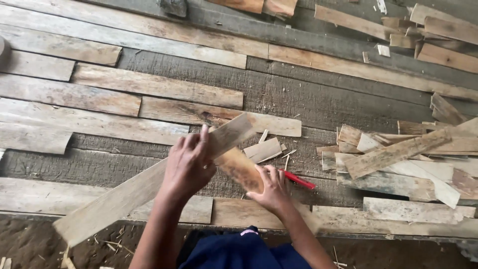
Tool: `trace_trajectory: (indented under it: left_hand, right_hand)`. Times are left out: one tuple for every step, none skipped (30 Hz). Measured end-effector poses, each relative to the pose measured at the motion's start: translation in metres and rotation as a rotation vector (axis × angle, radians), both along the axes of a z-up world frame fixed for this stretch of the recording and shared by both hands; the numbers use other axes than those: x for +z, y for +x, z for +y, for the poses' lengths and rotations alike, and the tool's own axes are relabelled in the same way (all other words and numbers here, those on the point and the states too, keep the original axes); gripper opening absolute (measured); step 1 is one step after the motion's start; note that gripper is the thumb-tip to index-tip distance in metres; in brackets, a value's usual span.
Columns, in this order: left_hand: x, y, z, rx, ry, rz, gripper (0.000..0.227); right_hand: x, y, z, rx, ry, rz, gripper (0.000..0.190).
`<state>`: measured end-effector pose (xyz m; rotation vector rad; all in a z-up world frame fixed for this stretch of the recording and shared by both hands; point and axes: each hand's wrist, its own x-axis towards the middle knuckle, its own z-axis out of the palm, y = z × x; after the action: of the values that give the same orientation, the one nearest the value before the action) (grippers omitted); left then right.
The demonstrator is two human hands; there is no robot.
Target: The person is selecting, marking, and arranging thin wooden planks on a floor surface.
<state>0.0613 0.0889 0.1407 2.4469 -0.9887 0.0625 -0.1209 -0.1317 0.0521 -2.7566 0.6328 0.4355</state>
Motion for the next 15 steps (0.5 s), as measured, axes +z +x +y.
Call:
trace_trajectory:
  left_hand:
    - [-0.004, -0.001, -0.006, 0.001, -0.003, -0.003, 0.093]
    - [-0.008, -0.002, -0.013, -0.032, -0.014, 0.018, 0.092]
    - [-0.012, -0.005, -0.019, -0.064, -0.021, 0.04, 0.091]
    - [-0.013, -0.008, -0.022, -0.061, -0.021, 0.04, 0.091]
    - [-0.013, -0.01, -0.025, -0.086, 0.011, 0.061, 0.092]
    - [-0.012, -0.012, -0.029, -0.11, 0.044, 0.082, 0.093]
    - [-0.017, -0.014, -0.031, -0.104, 0.044, 0.076, 0.093]
    - [-0.022, -0.017, -0.034, -0.112, 0.083, 0.115, 0.094]
    - [-0.027, -0.02, -0.036, -0.116, 0.121, 0.155, 0.095]
    - [-0.031, -0.02, -0.038, -0.105, 0.122, 0.151, 0.095]
    - [-0.035, -0.021, -0.041, -0.103, 0.136, 0.161, 0.095]
    - [-0.039, -0.021, -0.044, -0.102, 0.15, 0.171, 0.095]
    - [-0.038, -0.022, -0.046, -0.095, 0.154, 0.173, 0.095]
    - [-0.038, -0.022, -0.049, -0.086, 0.156, 0.184, 0.095]
    - [-0.037, -0.022, -0.054, -0.079, 0.158, 0.193, 0.096]
  right_hand:
    - [-0.012, 0.006, -0.016, 0.001, -0.003, -0.003, 0.093]
    - [-0.025, 0.013, -0.032, 0.059, -0.084, -0.135, 0.071]
    - [-0.037, 0.018, -0.047, 0.118, -0.162, -0.265, 0.051]
    - [-0.041, 0.029, -0.059, 0.121, -0.162, -0.266, 0.051]
    - [-0.045, 0.041, -0.072, 0.22, -0.214, -0.228, 0.045]
    - [-0.048, 0.053, -0.084, 0.319, -0.267, -0.189, 0.044]
    - [-0.047, 0.059, -0.092, 0.325, -0.267, -0.196, 0.044]
    - [-0.046, 0.065, -0.1, 0.371, -0.253, -0.068, 0.051]
    - [-0.045, 0.071, -0.108, 0.421, -0.239, 0.061, 0.059]
    - [-0.048, 0.075, -0.112, 0.431, -0.24, 0.055, 0.059]
    - [-0.052, 0.077, -0.116, 0.353, -0.191, 0.048, 0.059]
    - [-0.056, 0.08, -0.121, 0.276, -0.142, 0.041, 0.062]
    - [-0.059, 0.079, -0.127, 0.283, -0.138, 0.042, 0.062]
    - [-0.062, 0.077, -0.135, 0.388, -0.19, 0.006, 0.049]
    - [-0.065, 0.075, -0.143, 0.49, -0.242, -0.033, 0.037]
